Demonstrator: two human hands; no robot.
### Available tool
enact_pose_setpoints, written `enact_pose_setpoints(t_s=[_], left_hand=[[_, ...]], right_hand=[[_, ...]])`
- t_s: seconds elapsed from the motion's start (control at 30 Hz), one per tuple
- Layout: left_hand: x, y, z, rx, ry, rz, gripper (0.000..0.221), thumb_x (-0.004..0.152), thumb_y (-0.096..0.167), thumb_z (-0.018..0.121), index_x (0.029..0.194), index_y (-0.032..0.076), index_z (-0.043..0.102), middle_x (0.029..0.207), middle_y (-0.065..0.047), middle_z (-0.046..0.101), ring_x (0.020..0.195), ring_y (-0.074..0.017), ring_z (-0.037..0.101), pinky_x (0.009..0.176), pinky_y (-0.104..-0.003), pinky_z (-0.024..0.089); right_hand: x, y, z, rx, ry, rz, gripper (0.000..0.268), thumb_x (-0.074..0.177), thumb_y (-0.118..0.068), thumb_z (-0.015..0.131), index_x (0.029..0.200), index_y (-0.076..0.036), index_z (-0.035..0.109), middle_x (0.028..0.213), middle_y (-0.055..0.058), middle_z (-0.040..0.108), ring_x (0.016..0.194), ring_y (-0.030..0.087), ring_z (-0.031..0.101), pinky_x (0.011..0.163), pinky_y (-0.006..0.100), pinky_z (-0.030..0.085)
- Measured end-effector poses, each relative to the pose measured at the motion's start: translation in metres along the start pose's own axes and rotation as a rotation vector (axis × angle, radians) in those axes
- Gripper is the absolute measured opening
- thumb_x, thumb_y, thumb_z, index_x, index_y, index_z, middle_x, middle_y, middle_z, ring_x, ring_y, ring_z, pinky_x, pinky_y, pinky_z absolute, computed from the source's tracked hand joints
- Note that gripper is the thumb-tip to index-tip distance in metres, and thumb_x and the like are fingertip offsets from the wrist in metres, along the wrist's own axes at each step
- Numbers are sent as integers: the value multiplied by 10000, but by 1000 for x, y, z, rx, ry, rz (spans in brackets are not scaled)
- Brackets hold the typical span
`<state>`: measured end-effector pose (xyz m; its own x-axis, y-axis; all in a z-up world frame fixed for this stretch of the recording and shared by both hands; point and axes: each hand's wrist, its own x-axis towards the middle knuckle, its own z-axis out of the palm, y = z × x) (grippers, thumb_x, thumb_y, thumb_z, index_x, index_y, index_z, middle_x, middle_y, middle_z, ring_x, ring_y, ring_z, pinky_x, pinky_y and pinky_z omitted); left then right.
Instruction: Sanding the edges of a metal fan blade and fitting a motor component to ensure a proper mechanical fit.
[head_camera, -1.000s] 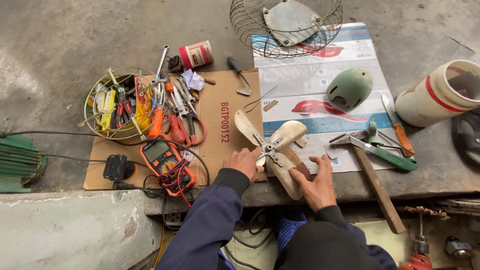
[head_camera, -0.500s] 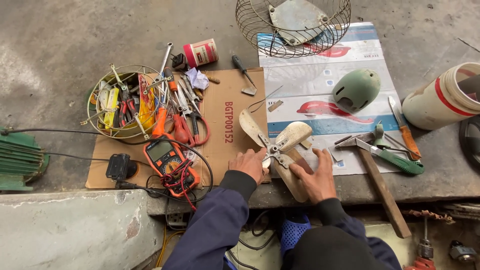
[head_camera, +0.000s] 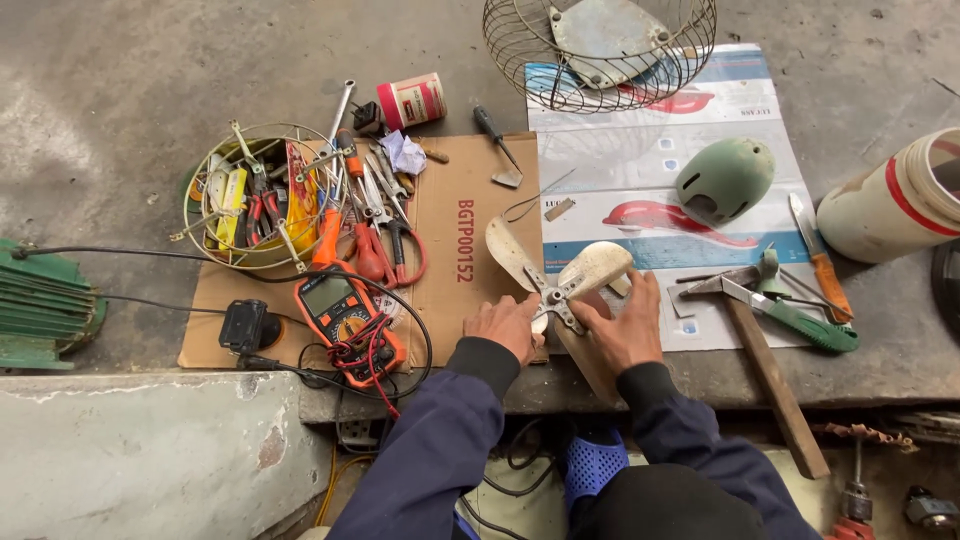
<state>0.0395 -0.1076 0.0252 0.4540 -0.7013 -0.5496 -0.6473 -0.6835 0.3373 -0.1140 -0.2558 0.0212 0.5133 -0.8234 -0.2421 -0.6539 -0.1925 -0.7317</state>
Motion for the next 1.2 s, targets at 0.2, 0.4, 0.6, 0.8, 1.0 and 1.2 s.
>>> enact_pose_setpoints(t_s=[0.2, 0.4, 0.6, 0.8, 1.0, 1.2], left_hand=[[-6, 2, -6, -25, -21, 10, 735, 1076, 483, 652, 1726, 291, 369, 1489, -158, 584, 1380, -454, 578, 1114, -681, 505], [-6, 3, -1, -26, 12, -4, 731, 1076, 454, 664, 1725, 293, 368, 1479, -167, 576, 1368, -461, 570, 1086, -682, 503], [0, 0, 1, -27, -24, 6, 759, 1065, 503, 671, 1725, 285, 370, 1493, -164, 581, 1383, -454, 575, 1109, -671, 508], [2, 2, -1, -9, -9, 7, 738, 1067, 483, 679, 1712, 272, 387, 1475, -167, 587, 1384, -453, 581, 1100, -676, 518], [1, 0, 2, -22, -44, -10, 751, 1074, 514, 661, 1731, 317, 355, 1535, -134, 566, 1422, -425, 559, 1155, -679, 474], [-5, 5, -7, -28, -25, 4, 743, 1065, 498, 681, 1706, 267, 384, 1479, -182, 581, 1406, -459, 576, 1122, -694, 503]], right_hand=[[-28, 4, -28, -14, -47, 73, 1225, 806, -673, 906, 1718, -74, 348, 1806, 287, 215, 1697, 422, 215, 1369, 592, 248], [-1, -9, -3, 2, -15, 30, 1266, 797, -636, 946, 1735, -66, 315, 1810, 279, 215, 1699, 405, 211, 1365, 576, 248], [-39, 16, -34, -23, -24, 74, 1264, 800, -656, 906, 1730, -33, 318, 1800, 308, 227, 1698, 443, 201, 1377, 603, 228], [-3, 17, -12, -35, 41, -19, 1229, 828, -634, 907, 1728, -22, 337, 1785, 321, 246, 1691, 462, 201, 1375, 605, 220], [-26, 26, -27, -41, 1, 27, 1209, 822, -643, 896, 1730, -55, 356, 1790, 295, 280, 1698, 432, 212, 1379, 589, 223], [1, 15, -8, -66, 22, -23, 1121, 872, -593, 889, 1727, -78, 380, 1781, 258, 327, 1692, 394, 254, 1373, 580, 242]])
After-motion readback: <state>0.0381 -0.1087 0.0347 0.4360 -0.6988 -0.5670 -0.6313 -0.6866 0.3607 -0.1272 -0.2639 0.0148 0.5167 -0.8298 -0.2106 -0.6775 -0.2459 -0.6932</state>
